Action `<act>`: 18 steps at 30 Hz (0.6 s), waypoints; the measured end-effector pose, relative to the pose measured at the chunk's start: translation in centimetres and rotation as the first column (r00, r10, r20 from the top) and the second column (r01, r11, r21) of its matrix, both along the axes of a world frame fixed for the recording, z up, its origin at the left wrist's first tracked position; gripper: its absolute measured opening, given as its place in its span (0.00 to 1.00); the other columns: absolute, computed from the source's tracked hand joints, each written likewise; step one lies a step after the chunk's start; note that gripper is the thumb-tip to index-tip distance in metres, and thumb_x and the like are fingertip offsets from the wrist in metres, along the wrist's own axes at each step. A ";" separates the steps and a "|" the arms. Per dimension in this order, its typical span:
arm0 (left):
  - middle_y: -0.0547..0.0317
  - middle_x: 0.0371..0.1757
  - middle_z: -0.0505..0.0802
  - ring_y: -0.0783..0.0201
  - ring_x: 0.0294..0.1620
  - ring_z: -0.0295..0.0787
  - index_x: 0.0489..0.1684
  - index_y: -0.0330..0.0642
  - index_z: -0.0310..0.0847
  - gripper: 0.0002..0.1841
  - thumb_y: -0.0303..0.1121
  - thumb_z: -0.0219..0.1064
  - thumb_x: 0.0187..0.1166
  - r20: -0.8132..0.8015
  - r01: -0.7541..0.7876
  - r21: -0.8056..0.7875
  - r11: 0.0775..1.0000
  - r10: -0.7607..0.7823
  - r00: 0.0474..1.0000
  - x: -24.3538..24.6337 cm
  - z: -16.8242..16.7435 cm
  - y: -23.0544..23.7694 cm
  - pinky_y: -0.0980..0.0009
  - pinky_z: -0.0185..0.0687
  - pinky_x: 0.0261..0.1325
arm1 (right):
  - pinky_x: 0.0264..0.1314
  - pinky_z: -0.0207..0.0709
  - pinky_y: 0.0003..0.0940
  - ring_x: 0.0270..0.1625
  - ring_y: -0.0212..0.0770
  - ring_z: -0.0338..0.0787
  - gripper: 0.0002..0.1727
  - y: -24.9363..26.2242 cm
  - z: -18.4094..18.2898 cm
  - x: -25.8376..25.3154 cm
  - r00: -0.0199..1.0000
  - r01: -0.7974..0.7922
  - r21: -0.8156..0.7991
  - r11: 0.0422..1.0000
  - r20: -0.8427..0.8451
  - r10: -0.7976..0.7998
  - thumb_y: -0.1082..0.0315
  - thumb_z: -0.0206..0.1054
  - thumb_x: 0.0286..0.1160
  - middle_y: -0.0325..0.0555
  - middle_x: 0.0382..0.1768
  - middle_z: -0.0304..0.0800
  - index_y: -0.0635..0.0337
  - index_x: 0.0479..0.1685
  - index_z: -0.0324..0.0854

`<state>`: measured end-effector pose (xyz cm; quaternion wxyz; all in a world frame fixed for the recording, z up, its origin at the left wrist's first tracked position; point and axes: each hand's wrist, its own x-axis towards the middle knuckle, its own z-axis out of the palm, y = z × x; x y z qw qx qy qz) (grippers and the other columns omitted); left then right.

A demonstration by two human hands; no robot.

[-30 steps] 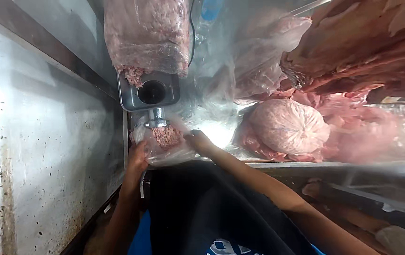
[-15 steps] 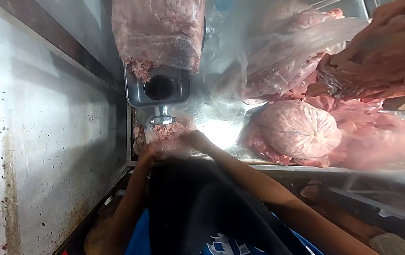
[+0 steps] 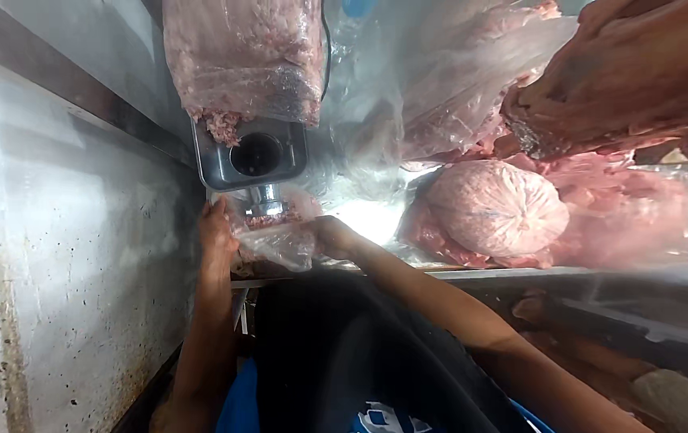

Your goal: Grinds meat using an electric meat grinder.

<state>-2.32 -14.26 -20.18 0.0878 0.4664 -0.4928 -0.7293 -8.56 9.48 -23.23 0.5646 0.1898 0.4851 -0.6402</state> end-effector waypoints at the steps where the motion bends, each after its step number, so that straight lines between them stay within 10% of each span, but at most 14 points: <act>1: 0.60 0.29 0.84 0.68 0.21 0.79 0.63 0.47 0.76 0.13 0.41 0.56 0.91 0.045 0.092 -0.019 0.996 -0.091 0.995 1.1 0.0 0.3 0.69 0.80 0.23 | 0.41 0.92 0.42 0.40 0.47 0.96 0.14 0.3 -0.1 0.0 1.000 0.016 0.000 1.000 -0.004 -0.016 0.67 0.58 0.89 0.57 0.45 0.93 0.65 0.65 0.75; 3: 0.49 0.49 0.92 0.59 0.42 0.91 0.75 0.42 0.72 0.19 0.38 0.57 0.91 0.095 0.212 0.010 0.977 -0.212 0.973 2.8 -0.2 1.5 0.58 0.91 0.45 | 0.46 0.91 0.44 0.45 0.49 0.95 0.20 0.7 -0.6 -0.1 0.997 0.067 0.017 0.998 -0.028 -0.067 0.74 0.60 0.85 0.58 0.48 0.92 0.63 0.74 0.67; 8: 0.42 0.61 0.89 0.54 0.54 0.91 0.83 0.39 0.64 0.25 0.30 0.61 0.87 0.035 0.140 0.094 0.986 -0.144 0.989 3.6 -1.3 3.3 0.55 0.91 0.54 | 0.31 0.83 0.35 0.26 0.37 0.84 0.15 -0.5 1.3 -3.4 0.944 0.304 -0.023 0.952 -0.126 -0.304 0.74 0.61 0.80 0.44 0.30 0.83 0.57 0.63 0.72; 11: 0.40 0.62 0.88 0.51 0.55 0.91 0.85 0.40 0.61 0.26 0.28 0.58 0.87 -0.030 0.050 0.137 0.989 -0.046 0.998 3.3 -0.9 2.8 0.51 0.91 0.54 | 0.36 0.86 0.37 0.30 0.39 0.87 0.28 0.2 3.7 -6.3 0.920 0.074 0.047 0.996 -0.388 -0.051 0.71 0.65 0.82 0.49 0.38 0.88 0.53 0.80 0.64; 15: 0.42 0.67 0.87 0.58 0.64 0.87 0.79 0.31 0.71 0.24 0.35 0.59 0.88 0.045 0.305 -0.193 0.933 -0.302 0.952 3.8 -0.1 0.7 0.59 0.85 0.67 | 0.56 0.88 0.53 0.51 0.50 0.94 0.31 1.6 7.4 -7.0 0.547 0.030 0.532 0.846 -0.718 0.431 0.63 0.71 0.79 0.55 0.60 0.90 0.50 0.83 0.71; 18: 0.43 0.72 0.86 0.56 0.70 0.85 0.83 0.40 0.72 0.29 0.44 0.61 0.85 0.306 0.652 -0.398 0.645 -0.577 0.757 4.4 2.7 -0.3 0.55 0.80 0.74 | 0.58 0.90 0.36 0.54 0.36 0.94 0.18 0.7 11.4 -6.4 0.217 0.247 0.386 0.889 -0.916 0.337 0.67 0.67 0.80 0.49 0.57 0.91 0.59 0.67 0.84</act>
